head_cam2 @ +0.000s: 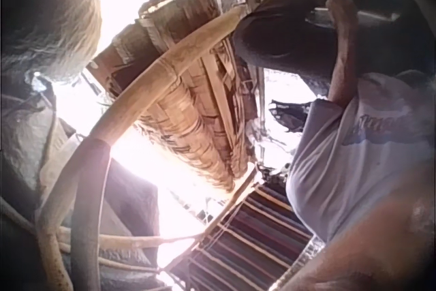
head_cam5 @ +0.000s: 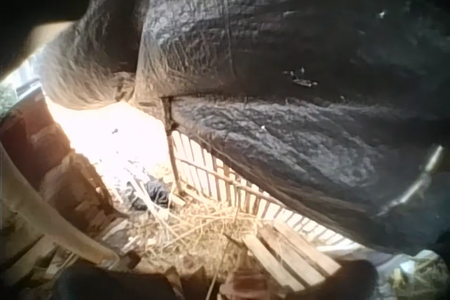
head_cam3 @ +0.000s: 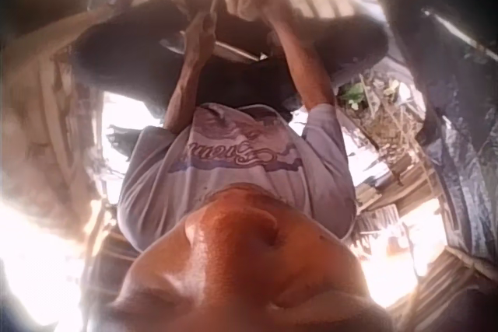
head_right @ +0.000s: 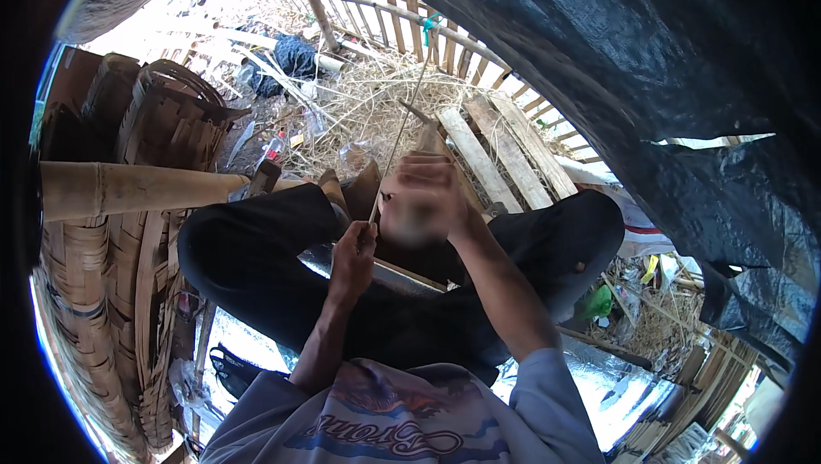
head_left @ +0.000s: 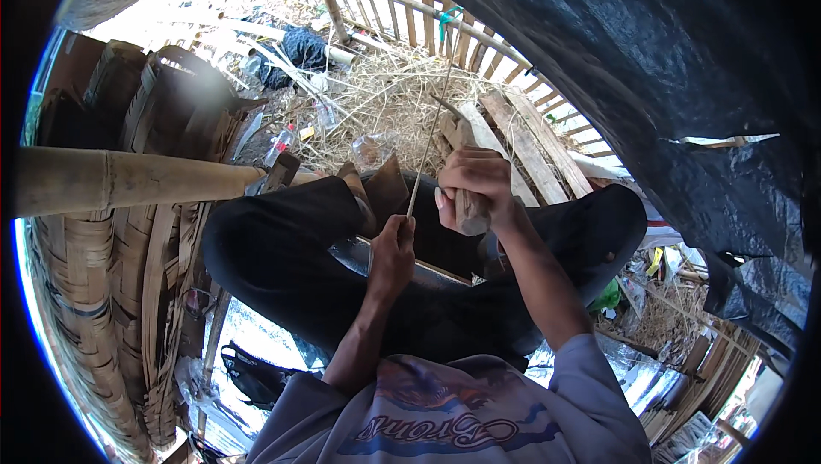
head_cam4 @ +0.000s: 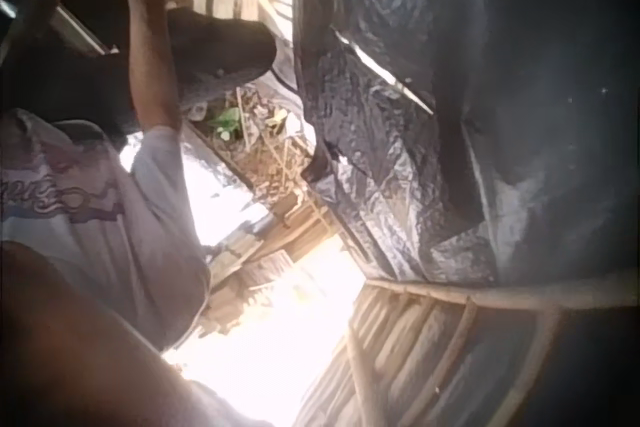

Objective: The person holds a thin bamboo strip and shaves it along its length using a curved knife.

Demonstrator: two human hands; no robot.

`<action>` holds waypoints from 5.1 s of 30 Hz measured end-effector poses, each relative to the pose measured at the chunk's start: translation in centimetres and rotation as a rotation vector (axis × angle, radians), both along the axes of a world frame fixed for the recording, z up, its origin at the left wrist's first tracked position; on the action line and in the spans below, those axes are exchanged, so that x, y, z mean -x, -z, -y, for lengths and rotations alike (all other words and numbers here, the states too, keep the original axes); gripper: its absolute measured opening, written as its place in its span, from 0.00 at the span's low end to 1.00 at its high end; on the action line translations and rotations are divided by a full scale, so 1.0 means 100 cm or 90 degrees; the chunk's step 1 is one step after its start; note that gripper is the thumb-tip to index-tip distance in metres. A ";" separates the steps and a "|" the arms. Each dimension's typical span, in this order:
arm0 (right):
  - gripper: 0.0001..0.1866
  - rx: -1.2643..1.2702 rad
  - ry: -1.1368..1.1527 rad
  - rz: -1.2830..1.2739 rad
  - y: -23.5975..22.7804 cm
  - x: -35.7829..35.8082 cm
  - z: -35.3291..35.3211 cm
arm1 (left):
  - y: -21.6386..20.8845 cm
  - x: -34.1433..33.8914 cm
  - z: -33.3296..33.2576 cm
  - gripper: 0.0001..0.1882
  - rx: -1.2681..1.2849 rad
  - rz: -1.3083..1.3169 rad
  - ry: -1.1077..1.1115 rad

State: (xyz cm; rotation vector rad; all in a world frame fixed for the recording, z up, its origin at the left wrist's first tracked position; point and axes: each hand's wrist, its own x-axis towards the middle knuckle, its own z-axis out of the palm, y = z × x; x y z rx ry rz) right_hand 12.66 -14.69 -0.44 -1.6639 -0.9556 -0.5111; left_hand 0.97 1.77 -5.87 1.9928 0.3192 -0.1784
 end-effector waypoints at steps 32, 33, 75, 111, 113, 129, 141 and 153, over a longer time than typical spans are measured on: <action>0.16 -0.515 -0.163 -0.225 -0.041 0.060 0.053 | -0.004 -0.020 -0.021 0.14 0.594 -0.160 -0.139; 0.16 -0.510 -0.158 -0.229 -0.040 0.059 0.054 | -0.002 -0.020 -0.022 0.13 0.597 -0.164 -0.137; 0.13 -0.789 0.074 -0.528 -0.011 0.028 0.077 | -0.041 0.017 -0.028 0.14 0.465 -0.271 -0.080; 0.10 -0.320 -0.325 -0.073 -0.055 0.095 0.011 | -0.032 -0.001 -0.029 0.09 0.542 -0.314 -0.203; 0.10 -0.249 -0.286 -0.057 -0.041 0.090 0.007 | -0.033 -0.002 -0.026 0.09 0.543 -0.319 -0.212; 0.07 -0.299 -0.313 -0.097 -0.049 0.083 0.006 | -0.033 -0.003 -0.019 0.07 0.444 -0.310 -0.196; 0.07 -0.259 -0.292 -0.113 -0.049 0.079 0.006 | -0.028 -0.001 -0.016 0.09 0.361 -0.293 -0.136; 0.07 -0.267 -0.270 -0.096 -0.036 0.069 0.009 | -0.020 -0.001 -0.012 0.09 0.331 -0.259 -0.091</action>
